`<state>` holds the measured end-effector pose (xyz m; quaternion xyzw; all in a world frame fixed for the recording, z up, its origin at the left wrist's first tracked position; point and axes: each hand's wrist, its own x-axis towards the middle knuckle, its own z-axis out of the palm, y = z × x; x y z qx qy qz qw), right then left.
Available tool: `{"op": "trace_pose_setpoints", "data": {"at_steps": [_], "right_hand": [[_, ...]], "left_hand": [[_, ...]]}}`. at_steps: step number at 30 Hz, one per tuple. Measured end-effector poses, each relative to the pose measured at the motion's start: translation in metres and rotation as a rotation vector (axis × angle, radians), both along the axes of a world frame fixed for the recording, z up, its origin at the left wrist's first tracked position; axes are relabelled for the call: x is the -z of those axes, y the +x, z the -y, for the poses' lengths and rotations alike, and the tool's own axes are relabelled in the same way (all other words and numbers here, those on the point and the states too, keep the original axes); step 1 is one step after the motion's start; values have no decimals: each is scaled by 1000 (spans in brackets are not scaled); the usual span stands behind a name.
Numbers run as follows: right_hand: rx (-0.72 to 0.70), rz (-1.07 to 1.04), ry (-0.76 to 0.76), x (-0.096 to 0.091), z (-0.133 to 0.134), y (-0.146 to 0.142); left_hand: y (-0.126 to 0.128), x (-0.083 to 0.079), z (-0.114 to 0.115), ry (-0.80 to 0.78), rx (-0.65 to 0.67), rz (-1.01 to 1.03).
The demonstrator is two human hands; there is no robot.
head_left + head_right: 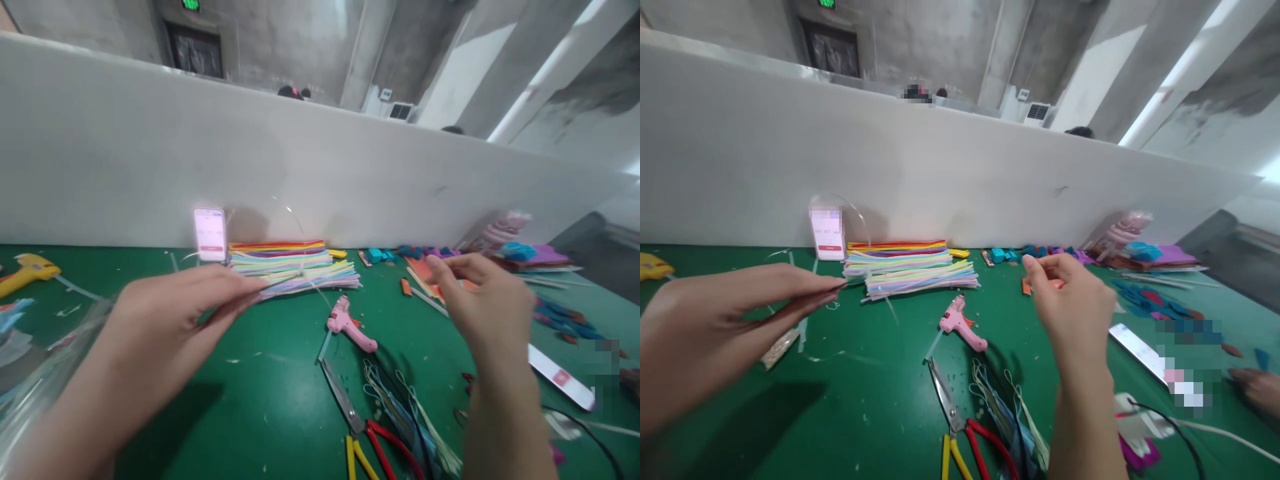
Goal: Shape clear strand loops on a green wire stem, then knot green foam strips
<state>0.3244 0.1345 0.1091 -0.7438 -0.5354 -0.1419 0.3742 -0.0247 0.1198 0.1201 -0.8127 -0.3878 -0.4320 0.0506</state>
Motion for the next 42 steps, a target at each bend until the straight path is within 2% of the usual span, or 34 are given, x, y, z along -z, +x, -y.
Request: {"op": "trace_pose_setpoints", "data": {"at_steps": [5, 9, 12, 14, 18, 20, 24, 32, 37, 42], "right_hand": [[-329, -54, -83, 13, -8, -29], [-661, -168, -228, 20, -7, -55], [-845, -280, -235, 26, -2, -81], [-868, -365, -273, 34, 2, -99], [-884, -461, -491, 51, 9, -129], [-924, -485, -529, 58, 11, -138], [-1029, -500, -538, 67, 15, -152], [-1084, -582, -610, 83, 23, -166], [-1055, -636, -584, 80, 20, -167], [-968, -775, -556, 78, 16, -163]], "left_hand": [[4, 7, -11, -217, -199, 511], [7, 9, -20, -257, -192, 760], [7, 8, -22, -252, -166, 826], [8, 8, -23, -259, -149, 843], [9, 9, -23, -276, -154, 852], [10, 10, -24, -277, -156, 852], [12, 10, -26, -274, -145, 853], [11, 12, -30, -331, -88, 884], [10, 16, -29, -361, -122, 797], [18, 10, -14, -254, -198, 639]]}}
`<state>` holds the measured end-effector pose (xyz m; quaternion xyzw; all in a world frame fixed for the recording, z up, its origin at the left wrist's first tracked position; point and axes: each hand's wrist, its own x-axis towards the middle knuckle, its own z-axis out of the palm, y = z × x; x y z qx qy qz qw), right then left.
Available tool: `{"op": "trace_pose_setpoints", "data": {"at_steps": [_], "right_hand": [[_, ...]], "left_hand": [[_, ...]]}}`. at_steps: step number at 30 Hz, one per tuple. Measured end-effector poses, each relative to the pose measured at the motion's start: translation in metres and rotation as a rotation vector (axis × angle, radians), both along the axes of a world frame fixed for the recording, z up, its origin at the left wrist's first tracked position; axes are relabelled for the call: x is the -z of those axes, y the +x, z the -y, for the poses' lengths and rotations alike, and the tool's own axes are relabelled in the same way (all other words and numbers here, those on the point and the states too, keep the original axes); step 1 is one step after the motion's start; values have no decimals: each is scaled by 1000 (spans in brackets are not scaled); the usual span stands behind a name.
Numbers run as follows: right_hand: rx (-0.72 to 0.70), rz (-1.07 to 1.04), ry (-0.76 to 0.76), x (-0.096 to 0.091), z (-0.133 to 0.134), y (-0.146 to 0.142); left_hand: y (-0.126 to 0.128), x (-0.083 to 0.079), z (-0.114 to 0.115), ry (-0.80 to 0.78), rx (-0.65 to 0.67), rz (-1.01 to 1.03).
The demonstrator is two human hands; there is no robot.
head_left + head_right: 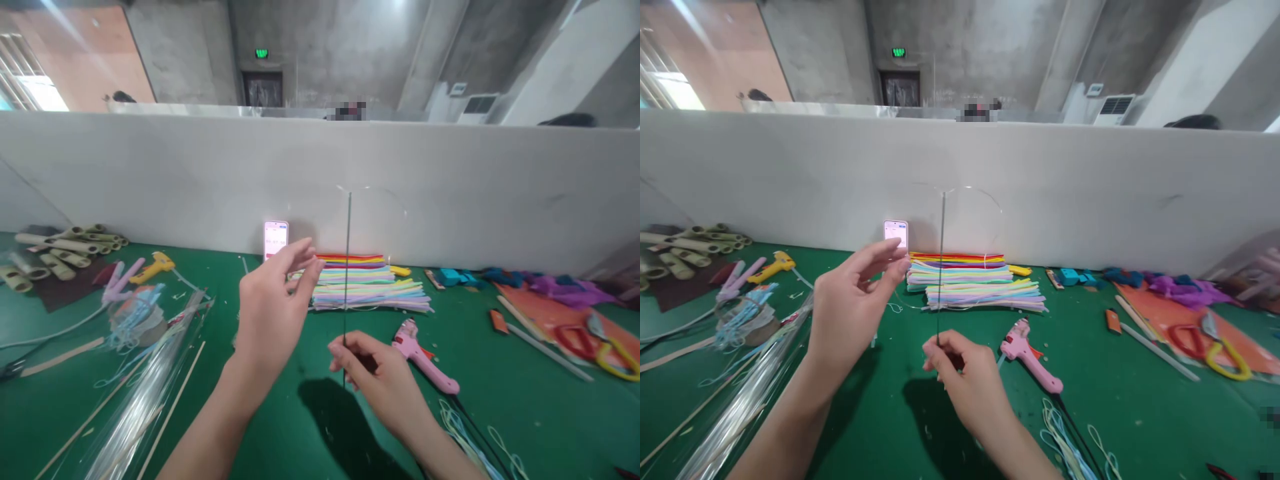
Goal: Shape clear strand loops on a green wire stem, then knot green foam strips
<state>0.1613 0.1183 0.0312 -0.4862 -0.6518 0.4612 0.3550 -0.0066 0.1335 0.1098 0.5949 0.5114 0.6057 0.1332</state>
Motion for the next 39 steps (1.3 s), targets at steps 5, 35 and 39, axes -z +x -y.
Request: {"op": "trace_pose_setpoints", "data": {"at_steps": [5, 35, 39], "right_hand": [[93, -229, -38, -13, 1, 8], [5, -150, -62, -6, 15, -7], [-23, -111, -23, -8, 16, -8]], "left_hand": [[4, 5, 27, 140, -85, -230], [-7, 82, 32, -586, 406, 321], [-7, 79, 32, -601, 399, 297]]}}
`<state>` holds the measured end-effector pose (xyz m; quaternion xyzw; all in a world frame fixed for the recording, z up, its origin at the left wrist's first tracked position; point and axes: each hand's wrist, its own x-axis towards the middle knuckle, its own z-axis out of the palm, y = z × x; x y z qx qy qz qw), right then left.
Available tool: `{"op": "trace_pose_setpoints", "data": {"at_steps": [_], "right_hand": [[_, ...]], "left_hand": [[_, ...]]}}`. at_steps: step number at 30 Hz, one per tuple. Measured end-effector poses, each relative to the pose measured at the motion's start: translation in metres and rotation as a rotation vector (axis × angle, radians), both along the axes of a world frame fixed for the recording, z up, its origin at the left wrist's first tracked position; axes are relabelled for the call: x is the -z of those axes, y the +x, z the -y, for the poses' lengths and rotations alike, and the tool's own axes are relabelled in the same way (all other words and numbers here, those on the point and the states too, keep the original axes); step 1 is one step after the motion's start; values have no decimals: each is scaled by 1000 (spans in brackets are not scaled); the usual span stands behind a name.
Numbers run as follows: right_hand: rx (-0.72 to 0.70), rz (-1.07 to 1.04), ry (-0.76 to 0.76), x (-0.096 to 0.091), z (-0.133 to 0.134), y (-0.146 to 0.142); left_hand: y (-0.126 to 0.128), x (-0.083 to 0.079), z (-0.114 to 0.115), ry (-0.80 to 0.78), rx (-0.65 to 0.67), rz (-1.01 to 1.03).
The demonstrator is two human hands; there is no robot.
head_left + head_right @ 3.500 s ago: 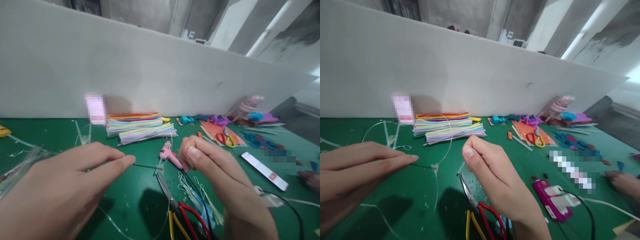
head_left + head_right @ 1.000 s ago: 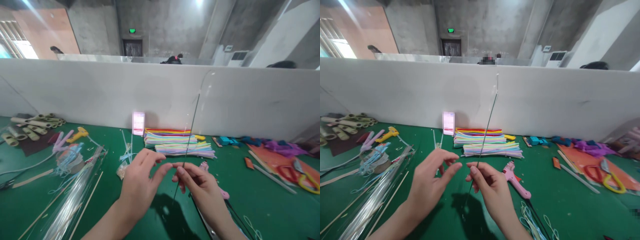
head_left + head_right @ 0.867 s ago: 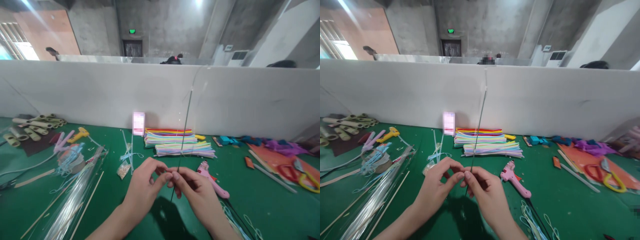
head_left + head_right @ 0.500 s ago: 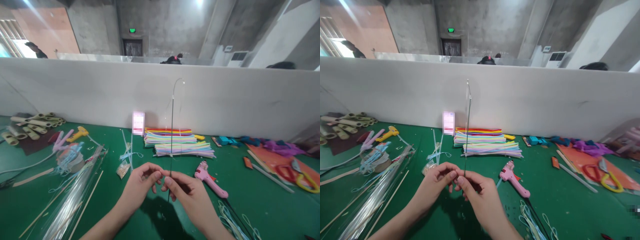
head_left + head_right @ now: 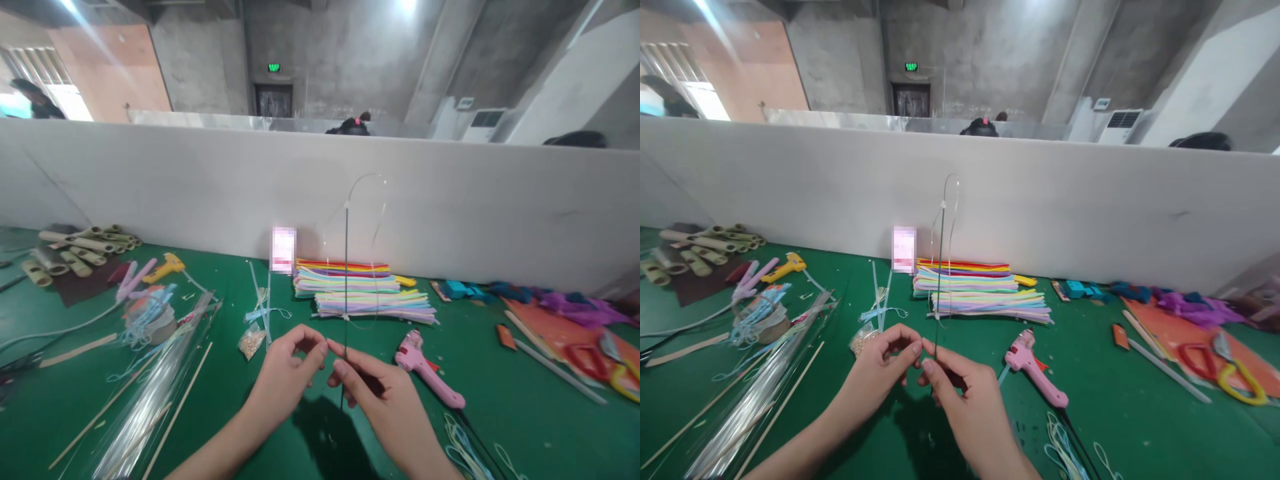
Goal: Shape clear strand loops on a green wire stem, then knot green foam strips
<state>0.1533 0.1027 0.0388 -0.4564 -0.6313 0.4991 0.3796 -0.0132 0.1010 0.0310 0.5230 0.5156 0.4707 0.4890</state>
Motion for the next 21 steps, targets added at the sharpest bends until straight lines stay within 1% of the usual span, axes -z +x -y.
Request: {"op": "trace_pose_setpoints", "data": {"at_steps": [4, 9, 14, 21], "right_hand": [[-6, 14, 9, 1, 1, 1], [-24, -4, -33, 3, 1, 1], [-26, -24, -41, 0, 2, 1], [-23, -48, -68, 2, 3, 1]], "left_hand": [[1, -4, 1, 5, 8, 4], [0, -6, 0, 18, 20, 10], [-2, -6, 0, 17, 24, 2], [-2, -1, 0, 11, 18, 13]]}}
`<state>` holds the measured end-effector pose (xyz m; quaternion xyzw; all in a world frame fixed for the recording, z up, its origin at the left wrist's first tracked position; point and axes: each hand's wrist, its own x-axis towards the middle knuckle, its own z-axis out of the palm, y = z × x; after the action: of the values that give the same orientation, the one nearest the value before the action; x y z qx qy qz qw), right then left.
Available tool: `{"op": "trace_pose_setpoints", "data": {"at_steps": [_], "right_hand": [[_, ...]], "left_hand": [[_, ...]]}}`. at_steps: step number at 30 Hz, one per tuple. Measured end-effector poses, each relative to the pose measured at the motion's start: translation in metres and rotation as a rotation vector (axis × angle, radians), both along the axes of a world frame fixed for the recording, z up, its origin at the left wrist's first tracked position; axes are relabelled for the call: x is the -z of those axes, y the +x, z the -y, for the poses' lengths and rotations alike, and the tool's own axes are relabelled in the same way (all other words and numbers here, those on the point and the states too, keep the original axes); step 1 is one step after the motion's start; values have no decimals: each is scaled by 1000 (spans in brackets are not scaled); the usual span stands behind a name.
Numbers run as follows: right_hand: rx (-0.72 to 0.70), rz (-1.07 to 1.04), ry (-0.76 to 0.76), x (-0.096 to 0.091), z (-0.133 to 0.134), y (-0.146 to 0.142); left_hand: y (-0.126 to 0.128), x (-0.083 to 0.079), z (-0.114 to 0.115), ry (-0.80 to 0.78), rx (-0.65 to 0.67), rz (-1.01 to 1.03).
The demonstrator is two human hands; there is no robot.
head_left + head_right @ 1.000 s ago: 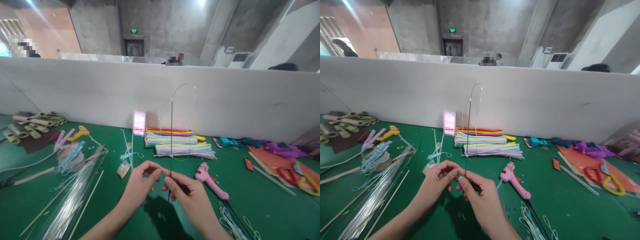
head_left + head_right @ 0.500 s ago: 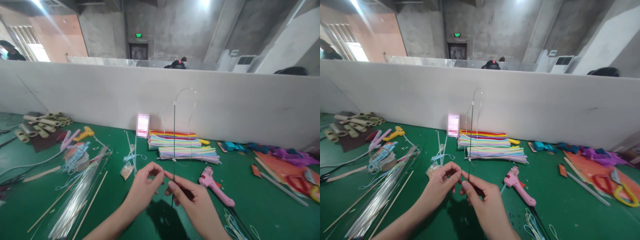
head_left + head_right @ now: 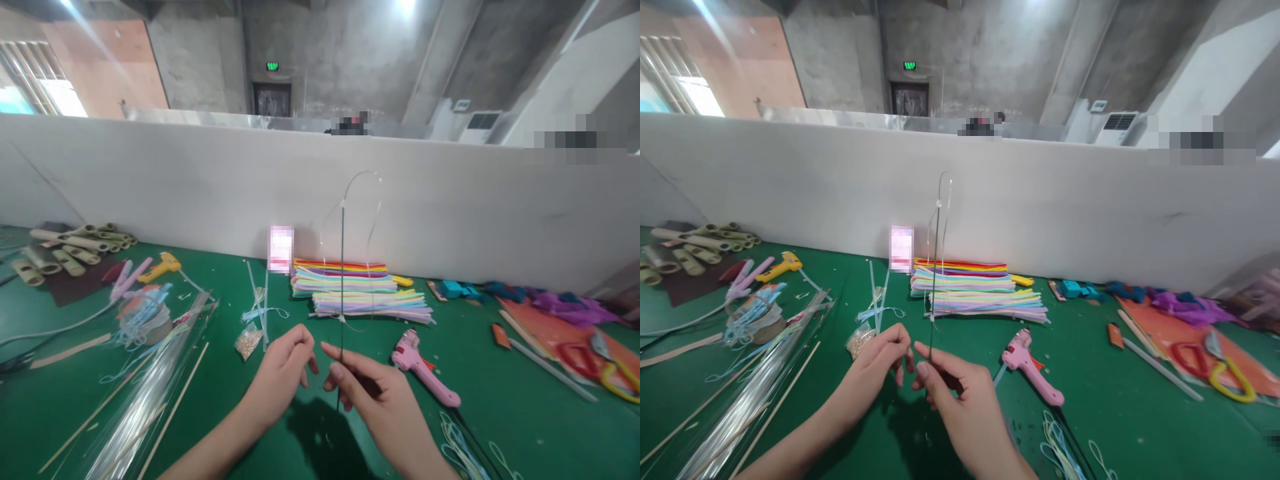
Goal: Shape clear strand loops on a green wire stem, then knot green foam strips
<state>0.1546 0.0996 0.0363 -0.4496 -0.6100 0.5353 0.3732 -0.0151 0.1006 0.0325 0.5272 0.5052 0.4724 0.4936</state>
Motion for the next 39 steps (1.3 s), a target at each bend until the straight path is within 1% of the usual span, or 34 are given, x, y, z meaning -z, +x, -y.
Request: {"op": "trace_pose_setpoints", "data": {"at_steps": [4, 7, 9, 12, 14, 16, 18, 20, 23, 26, 28, 30, 32, 35, 37, 39], "right_hand": [[10, 0, 13, 4, 0, -1], [24, 8, 16, 5, -1, -1], [29, 8, 21, 5, -1, -2], [23, 1, 27, 5, 0, -3], [16, 2, 26, 5, 1, -3], [2, 1, 34, 4, 3, -4], [-13, -2, 57, 3, 5, -4], [-31, -5, 92, 1, 7, -5], [-50, 7, 172, -1, 10, -7], [-46, 42, 331, -4, 13, -5], [-65, 56, 433, -8, 15, -2], [-67, 39, 470, -14, 14, 4], [-18, 8, 445, -19, 12, 10], [83, -83, 390, -24, 11, 16], [73, -173, 345, -26, 13, 16], [15, -263, 284, -26, 16, 14]], "left_hand": [[-3, 4, -4, 65, -87, -1], [-7, 3, -6, 126, -139, -10], [-9, 1, -6, 164, -140, -6], [-9, -3, -2, 183, -69, 11], [-8, -5, 1, 186, -40, -22], [-7, -7, 3, 199, -69, -24], [-5, -10, 6, 186, -82, 53], [-2, -12, 9, 143, -29, 123], [2, -16, 14, 84, 39, 143], [6, -18, 20, 46, 53, 196], [7, -21, 24, 57, 46, 226], [6, -24, 27, 92, 17, 236], [5, -27, 31, 123, 5, 241], [4, -30, 36, 129, 47, 265], [5, -30, 39, 128, 81, 283], [8, -30, 40, 137, 103, 293]]}}
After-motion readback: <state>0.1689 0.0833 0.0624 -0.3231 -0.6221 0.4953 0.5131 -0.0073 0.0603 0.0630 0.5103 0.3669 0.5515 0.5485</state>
